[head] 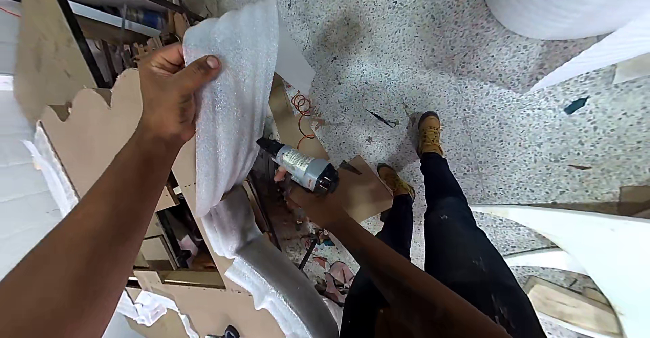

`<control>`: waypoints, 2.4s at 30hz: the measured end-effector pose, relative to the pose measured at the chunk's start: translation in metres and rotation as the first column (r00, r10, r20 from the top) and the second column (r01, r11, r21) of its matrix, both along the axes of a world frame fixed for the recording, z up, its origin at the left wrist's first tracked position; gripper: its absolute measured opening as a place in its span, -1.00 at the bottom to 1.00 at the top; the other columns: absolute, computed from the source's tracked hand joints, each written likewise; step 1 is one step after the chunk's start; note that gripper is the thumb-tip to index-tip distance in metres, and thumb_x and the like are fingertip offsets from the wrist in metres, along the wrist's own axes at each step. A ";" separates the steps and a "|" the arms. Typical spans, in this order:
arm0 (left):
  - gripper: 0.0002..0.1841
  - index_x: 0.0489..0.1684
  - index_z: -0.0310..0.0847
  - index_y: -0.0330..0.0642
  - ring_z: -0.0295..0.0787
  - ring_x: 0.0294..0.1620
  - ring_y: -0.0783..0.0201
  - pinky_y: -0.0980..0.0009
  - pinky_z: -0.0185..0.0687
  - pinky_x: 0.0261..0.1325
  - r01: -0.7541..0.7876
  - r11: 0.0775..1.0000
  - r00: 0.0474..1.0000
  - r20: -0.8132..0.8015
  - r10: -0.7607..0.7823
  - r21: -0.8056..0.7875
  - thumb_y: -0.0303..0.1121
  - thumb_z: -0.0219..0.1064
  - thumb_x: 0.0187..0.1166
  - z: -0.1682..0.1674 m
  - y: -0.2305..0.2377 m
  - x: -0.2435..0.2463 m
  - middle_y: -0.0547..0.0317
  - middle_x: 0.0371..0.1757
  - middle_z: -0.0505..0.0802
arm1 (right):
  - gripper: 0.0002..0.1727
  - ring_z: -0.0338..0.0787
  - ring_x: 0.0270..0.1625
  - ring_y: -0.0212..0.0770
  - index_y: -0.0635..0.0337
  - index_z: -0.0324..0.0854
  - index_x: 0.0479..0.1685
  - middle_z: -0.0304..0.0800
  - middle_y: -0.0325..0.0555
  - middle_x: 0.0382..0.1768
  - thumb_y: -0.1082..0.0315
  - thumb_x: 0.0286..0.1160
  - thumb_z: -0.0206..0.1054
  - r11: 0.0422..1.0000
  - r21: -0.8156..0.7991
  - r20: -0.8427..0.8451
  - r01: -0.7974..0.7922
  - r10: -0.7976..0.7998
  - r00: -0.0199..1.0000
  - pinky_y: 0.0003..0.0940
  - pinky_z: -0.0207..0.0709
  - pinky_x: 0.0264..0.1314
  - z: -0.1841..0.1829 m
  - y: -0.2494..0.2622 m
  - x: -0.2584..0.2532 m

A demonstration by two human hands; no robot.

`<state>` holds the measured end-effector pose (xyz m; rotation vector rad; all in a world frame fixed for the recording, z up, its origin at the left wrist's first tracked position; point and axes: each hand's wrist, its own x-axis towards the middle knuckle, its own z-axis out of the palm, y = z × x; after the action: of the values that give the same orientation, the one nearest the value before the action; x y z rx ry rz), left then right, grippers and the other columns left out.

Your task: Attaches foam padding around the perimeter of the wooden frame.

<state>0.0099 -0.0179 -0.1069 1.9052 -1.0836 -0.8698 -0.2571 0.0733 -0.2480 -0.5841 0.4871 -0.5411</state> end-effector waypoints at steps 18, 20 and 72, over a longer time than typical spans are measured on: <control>-0.54 -0.37 0.79 -0.10 0.81 -0.41 0.15 -0.04 0.79 -0.25 -0.001 0.639 0.909 0.266 -0.320 0.769 0.14 0.68 0.23 0.024 -0.118 -0.004 0.12 -0.44 0.85 | -0.76 0.84 -0.36 -0.12 0.15 0.70 -0.01 0.82 -0.08 -0.39 0.17 0.59 0.40 0.967 0.053 -0.177 -0.250 0.256 0.950 -0.13 0.82 -0.21 0.023 -0.096 -0.043; -0.65 -0.42 0.79 -0.10 0.84 -0.45 0.21 0.08 0.82 -0.32 0.054 0.645 0.922 0.210 -0.326 0.763 -0.03 0.70 0.26 0.024 -0.129 -0.006 0.15 -0.47 0.87 | -0.73 0.89 -0.28 -0.04 0.20 0.70 0.05 0.87 -0.01 -0.31 0.19 0.61 0.42 0.978 0.095 -0.164 -0.185 0.199 0.966 -0.07 0.85 -0.12 0.029 -0.110 -0.047; -0.71 -0.13 0.86 0.08 0.83 -0.21 0.29 0.07 0.82 -0.09 -0.382 0.757 0.839 0.543 0.044 0.530 0.04 0.45 0.48 0.019 -0.150 -0.063 0.33 -0.26 0.87 | -0.66 0.67 -0.63 -0.13 -0.02 0.78 0.11 0.77 0.01 -0.46 -0.03 0.66 0.31 0.658 -0.057 -0.497 -0.751 0.634 0.593 -0.21 0.64 -0.56 0.033 -0.460 0.047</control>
<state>-0.0526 -0.1677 -0.0874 2.8866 -0.8668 -0.6427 -0.2102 -0.3867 -0.2155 -1.1066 0.5619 0.3259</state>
